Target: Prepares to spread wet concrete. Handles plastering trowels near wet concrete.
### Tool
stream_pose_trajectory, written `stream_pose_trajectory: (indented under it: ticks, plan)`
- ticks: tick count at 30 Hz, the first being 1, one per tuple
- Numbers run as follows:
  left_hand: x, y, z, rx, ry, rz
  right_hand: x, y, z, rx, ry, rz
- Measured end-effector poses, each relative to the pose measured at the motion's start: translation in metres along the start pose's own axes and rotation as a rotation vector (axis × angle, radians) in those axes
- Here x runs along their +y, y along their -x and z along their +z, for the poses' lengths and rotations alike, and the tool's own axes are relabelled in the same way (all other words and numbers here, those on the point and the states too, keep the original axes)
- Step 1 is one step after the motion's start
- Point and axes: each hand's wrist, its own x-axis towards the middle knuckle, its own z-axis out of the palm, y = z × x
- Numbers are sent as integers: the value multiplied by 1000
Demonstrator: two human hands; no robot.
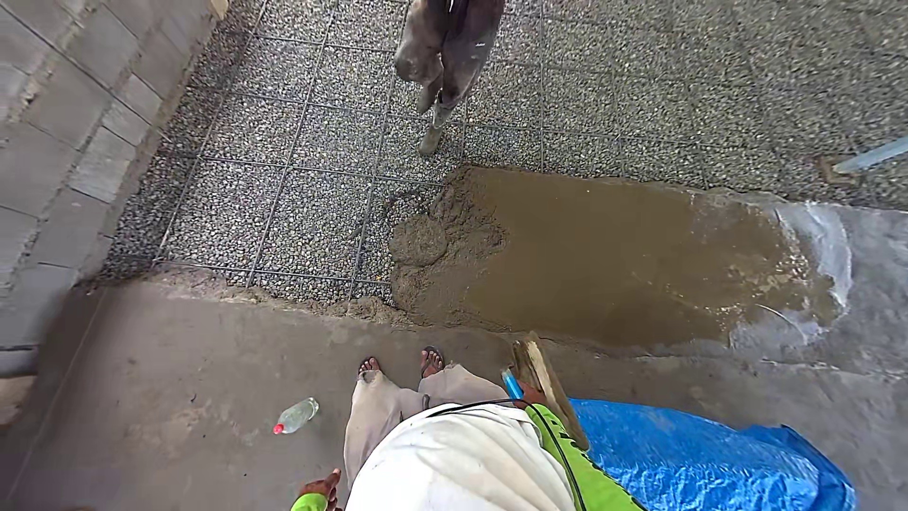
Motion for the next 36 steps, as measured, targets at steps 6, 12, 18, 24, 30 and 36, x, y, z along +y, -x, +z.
stream_pose_trajectory:
  ticks: [6,12,18,24,30,36]
  plan:
    - [17,20,-2,13,-51,-22,3,-7,5,13,-7,7]
    - [23,23,-2,2,-82,-1,-5,18,-10,-14,-60,3]
    - [27,20,-1,12,-96,2,6,6,2,4,-83,24]
    - [29,22,-2,19,-97,4,3,13,-1,-19,-50,28]
    - [30,26,-2,34,-114,2,4,7,4,-9,-53,40]
    - [27,31,0,44,-93,8,1,11,-1,-38,-66,44]
